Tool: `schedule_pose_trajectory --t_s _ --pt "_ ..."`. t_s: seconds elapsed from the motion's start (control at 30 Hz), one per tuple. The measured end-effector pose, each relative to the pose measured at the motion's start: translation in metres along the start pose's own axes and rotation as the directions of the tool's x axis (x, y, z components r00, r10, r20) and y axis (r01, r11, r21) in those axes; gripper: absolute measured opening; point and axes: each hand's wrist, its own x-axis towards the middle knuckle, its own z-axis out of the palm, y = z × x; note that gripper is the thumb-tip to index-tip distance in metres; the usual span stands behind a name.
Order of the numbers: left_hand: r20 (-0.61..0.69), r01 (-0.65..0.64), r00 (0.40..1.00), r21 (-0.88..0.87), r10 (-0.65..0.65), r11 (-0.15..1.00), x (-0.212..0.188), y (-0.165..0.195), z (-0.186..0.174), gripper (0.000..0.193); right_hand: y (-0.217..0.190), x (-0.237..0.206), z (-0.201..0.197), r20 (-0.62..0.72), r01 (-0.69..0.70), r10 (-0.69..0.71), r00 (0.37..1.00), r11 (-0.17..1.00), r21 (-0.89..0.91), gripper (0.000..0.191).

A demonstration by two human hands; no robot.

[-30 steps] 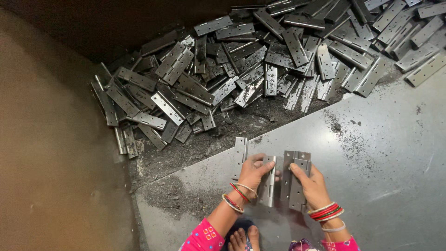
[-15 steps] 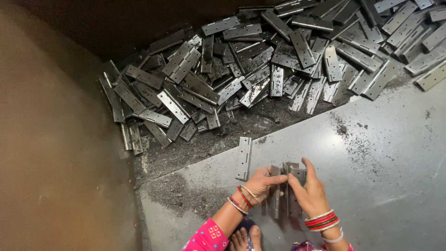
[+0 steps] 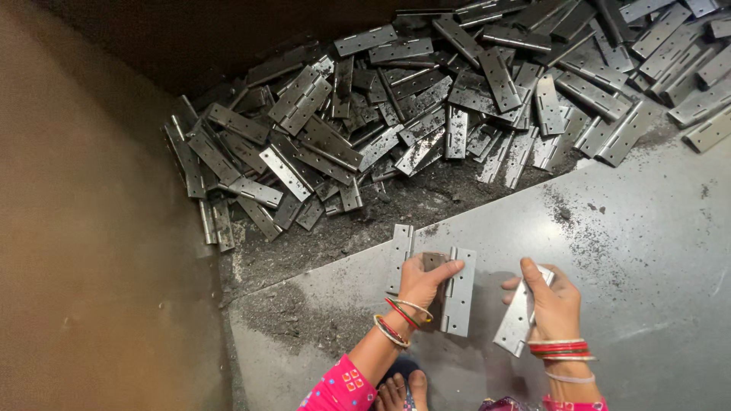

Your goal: The person picks up metal hinges one by one from a large pile on the floor and stacks them together in their hand.

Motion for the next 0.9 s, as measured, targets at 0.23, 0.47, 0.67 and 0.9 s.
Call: schedule_pose_trajectory --t_s 0.23,0.47,0.67,0.9 --pt "0.145 -0.208 0.978 0.583 0.151 0.785 -0.038 0.024 0.040 0.044 0.048 0.005 0.001 0.249 -0.375 0.323 0.913 0.904 0.206 0.061" --pt "0.312 -0.585 0.807 0.544 0.502 0.602 -0.051 0.017 0.050 0.061 0.070 -0.001 0.011 0.301 -0.374 0.268 0.915 0.844 0.384 0.061" --pt "0.134 -0.489 0.870 0.364 0.475 0.793 -0.032 0.015 0.027 0.047 0.090 -0.004 0.005 0.413 -0.271 0.163 0.896 0.938 0.218 0.051" --pt "0.081 -0.197 0.803 0.971 0.590 0.135 -0.017 0.028 -0.046 0.057 0.075 -0.002 -0.009 0.564 -0.473 0.171 0.808 0.759 0.448 0.045"
